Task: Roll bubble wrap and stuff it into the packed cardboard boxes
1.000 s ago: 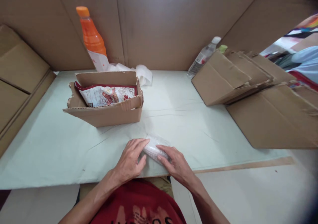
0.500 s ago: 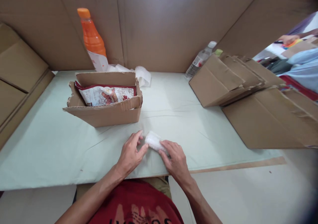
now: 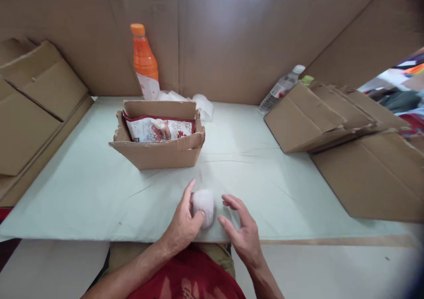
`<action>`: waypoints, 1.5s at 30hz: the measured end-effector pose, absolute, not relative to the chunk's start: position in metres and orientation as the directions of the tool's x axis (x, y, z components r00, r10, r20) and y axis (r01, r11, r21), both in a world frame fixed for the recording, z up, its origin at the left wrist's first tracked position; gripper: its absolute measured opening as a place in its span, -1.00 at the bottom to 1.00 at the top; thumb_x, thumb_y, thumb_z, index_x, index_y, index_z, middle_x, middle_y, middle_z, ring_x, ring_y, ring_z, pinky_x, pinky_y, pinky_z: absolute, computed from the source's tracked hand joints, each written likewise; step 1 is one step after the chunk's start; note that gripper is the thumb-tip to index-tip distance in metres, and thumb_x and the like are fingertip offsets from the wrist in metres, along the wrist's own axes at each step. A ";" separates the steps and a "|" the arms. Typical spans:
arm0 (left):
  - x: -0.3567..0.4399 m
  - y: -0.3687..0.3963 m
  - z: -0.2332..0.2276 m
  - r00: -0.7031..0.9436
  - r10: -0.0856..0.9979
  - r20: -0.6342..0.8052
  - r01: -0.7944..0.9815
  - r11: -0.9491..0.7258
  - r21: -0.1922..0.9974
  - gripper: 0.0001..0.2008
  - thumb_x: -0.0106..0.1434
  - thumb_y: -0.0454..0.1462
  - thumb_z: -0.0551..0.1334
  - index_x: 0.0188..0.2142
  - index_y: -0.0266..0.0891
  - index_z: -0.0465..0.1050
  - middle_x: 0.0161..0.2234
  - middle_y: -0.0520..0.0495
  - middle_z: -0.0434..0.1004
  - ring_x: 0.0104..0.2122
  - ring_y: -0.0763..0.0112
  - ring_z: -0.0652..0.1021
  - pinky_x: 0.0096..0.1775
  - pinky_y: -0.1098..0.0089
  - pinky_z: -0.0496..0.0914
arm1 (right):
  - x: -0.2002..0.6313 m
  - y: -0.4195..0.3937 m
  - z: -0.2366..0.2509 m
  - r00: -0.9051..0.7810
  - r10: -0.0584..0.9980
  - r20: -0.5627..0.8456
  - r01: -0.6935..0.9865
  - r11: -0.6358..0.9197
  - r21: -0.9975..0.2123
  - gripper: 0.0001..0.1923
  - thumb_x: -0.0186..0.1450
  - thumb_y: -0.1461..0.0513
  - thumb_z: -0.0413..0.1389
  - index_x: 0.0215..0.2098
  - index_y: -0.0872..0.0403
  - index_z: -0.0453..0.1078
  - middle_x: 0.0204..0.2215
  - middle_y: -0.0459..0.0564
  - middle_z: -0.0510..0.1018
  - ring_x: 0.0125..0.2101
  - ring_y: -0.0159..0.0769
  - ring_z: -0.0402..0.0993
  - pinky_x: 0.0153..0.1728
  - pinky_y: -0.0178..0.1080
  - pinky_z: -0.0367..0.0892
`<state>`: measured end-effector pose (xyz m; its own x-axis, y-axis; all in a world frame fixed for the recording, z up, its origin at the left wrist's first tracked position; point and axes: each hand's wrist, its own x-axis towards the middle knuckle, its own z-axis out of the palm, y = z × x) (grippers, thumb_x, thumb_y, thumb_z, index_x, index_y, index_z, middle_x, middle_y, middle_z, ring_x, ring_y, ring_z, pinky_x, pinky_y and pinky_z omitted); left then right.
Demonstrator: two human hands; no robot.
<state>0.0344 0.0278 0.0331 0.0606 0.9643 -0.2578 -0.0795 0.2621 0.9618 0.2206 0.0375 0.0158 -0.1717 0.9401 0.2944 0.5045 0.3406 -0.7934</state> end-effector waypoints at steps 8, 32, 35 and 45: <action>0.022 0.024 0.036 0.223 0.957 -0.186 -0.036 0.199 0.979 -0.03 0.05 -0.34 0.29 0.42 -0.31 -0.09 0.01 -0.18 0.47 -0.02 0.19 0.49 0.11 0.20 0.33 | 0.209 0.061 0.036 -0.171 0.973 0.154 0.218 0.190 -0.957 -0.84 0.28 0.10 0.27 -0.26 0.00 0.55 -0.22 0.02 0.64 -0.17 -0.21 0.59 -0.10 -0.27 0.50; -0.093 0.045 0.062 -0.058 0.755 0.653 0.558 -0.518 0.648 -0.47 0.24 -0.40 0.24 0.21 -0.23 0.29 -0.11 -0.20 0.56 -0.11 0.23 0.57 -0.10 0.26 0.53 | 0.226 0.151 0.153 -0.321 0.940 0.118 0.707 0.321 -0.630 -0.58 0.14 -0.15 0.28 -0.22 -0.05 0.58 -0.40 -0.01 0.65 -0.44 -0.17 0.58 -0.40 -0.26 0.53; -0.123 0.062 0.077 -0.292 0.601 0.744 0.691 -0.405 0.598 -0.34 0.19 -0.49 0.27 0.27 -0.17 0.28 0.08 -0.21 0.45 0.08 0.15 0.49 0.06 0.14 0.47 | 0.203 0.182 0.197 -0.169 0.954 0.249 0.755 0.288 -0.590 -0.56 0.14 -0.17 0.26 -0.22 -0.06 0.52 -0.48 -0.06 0.57 -0.55 -0.26 0.44 -0.55 -0.29 0.38; -0.129 0.105 0.089 -0.142 0.629 0.764 0.766 -0.420 0.487 -0.28 0.20 -0.55 0.21 0.31 -0.15 0.17 -0.05 -0.11 0.51 0.11 0.20 0.47 0.09 0.11 0.46 | 0.039 0.263 0.198 -0.761 0.624 -0.180 0.645 0.693 -0.323 -0.74 0.27 0.18 0.19 -0.08 0.05 0.51 -0.36 -0.06 0.62 -0.41 -0.32 0.50 -0.43 -0.35 0.25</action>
<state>-0.1285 0.1054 0.0886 -0.1416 0.6290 0.7644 0.7658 -0.4197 0.4873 0.0390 0.2630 0.1984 -0.7607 0.6238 -0.1796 0.6446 0.6932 -0.3226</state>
